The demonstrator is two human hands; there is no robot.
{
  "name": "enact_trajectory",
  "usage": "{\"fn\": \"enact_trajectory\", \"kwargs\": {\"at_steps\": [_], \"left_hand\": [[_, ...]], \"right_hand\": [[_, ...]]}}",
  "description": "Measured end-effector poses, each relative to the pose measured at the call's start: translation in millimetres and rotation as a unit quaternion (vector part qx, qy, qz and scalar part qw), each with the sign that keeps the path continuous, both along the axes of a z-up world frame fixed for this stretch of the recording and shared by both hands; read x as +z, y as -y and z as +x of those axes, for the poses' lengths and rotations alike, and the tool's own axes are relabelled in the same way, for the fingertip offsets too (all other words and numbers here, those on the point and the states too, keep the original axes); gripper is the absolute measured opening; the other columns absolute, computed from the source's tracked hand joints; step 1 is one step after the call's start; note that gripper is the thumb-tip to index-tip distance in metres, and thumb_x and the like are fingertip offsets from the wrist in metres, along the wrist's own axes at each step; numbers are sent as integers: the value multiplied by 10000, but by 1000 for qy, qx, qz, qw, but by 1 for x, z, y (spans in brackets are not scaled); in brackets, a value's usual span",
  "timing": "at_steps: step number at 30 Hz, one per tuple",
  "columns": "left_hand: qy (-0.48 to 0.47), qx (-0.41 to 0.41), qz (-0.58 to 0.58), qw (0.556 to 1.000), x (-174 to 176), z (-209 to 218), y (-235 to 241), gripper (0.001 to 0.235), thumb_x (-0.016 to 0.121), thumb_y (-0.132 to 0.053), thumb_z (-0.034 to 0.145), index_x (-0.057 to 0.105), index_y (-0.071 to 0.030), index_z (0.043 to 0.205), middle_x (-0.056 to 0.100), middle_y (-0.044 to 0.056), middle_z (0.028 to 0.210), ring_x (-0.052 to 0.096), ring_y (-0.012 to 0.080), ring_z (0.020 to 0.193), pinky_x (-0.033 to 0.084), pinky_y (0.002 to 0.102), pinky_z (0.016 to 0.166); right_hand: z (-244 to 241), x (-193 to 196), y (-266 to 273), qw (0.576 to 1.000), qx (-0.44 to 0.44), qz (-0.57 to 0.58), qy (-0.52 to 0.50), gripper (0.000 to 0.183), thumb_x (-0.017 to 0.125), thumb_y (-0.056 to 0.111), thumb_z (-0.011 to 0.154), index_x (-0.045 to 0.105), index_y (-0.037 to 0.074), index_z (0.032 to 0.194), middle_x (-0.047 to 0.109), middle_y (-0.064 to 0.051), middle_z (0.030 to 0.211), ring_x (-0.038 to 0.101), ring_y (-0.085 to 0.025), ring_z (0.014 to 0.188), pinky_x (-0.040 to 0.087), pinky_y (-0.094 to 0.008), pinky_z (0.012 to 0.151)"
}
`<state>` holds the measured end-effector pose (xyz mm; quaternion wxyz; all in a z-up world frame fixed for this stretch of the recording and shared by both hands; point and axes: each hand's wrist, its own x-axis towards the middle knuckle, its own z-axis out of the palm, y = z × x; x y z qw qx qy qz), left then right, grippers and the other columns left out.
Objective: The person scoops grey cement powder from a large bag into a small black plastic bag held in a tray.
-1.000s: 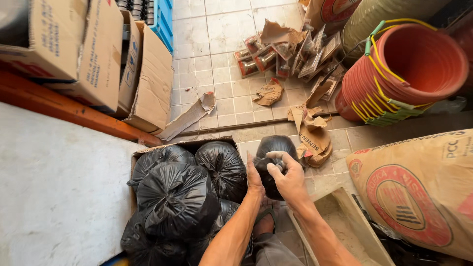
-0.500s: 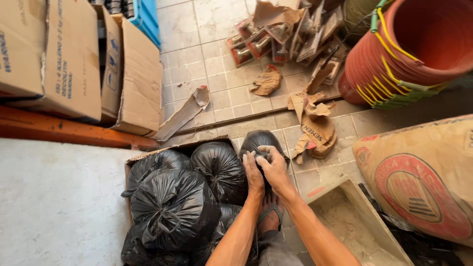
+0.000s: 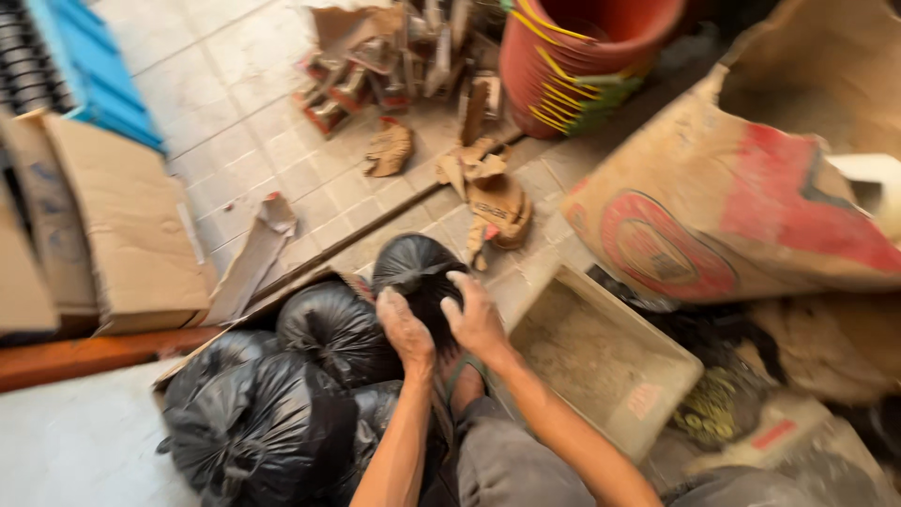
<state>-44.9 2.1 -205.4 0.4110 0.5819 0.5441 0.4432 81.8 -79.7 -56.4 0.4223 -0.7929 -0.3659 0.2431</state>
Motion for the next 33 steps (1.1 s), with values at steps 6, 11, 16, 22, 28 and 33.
{"fn": "enact_trajectory", "kwargs": {"at_steps": [6,11,16,22,28,33], "left_hand": [[-123,-163,23,979,121,41,81,285,729,-414,1021,753,-232,1240,711,-29,1105,685,171,1071,535,345,1020],[-313,-374,-82,869,48,66,117,581,684,-454,1018,590,-133,1492,638,154,1369,647,401,1276,555,552,1059],[-372,-416,-115,822,3,66,110,483,548,-341,1076,576,-153,1519,709,192,1295,689,461,1231,558,606,1045],[-402,-460,-125,782,32,75,104,447,606,-395,1035,668,-199,1432,766,186,1275,694,440,1252,573,578,1043],[-491,-455,-88,737,32,63,89,446,635,-442,996,689,-285,1410,800,150,1213,742,397,1201,617,555,983],[-554,-438,-35,707,32,73,58,544,607,-358,965,612,-243,1497,745,158,1319,741,395,1206,599,562,1015]], "right_hand": [[54,-10,219,866,-434,-228,97,557,702,183,969,554,118,1502,558,-243,1339,513,-481,1284,421,-595,1113],[39,-145,378,799,-531,-275,-61,660,690,249,958,467,107,1562,530,-245,1383,531,-462,1336,428,-551,1114],[0,-102,391,822,-504,-227,-135,465,616,155,1011,642,14,1453,726,-295,1288,680,-440,1281,541,-531,1048],[-22,-123,421,820,-476,-274,-162,479,599,336,1014,660,153,1453,749,-187,1370,660,-373,1344,514,-553,1132],[2,-104,404,861,-435,-228,-132,517,586,215,1037,630,12,1510,683,-298,1435,635,-432,1376,497,-575,1151],[49,-110,390,871,-450,-147,-127,475,516,399,1102,729,109,1413,738,-191,1381,659,-390,1330,506,-533,1143]]}}
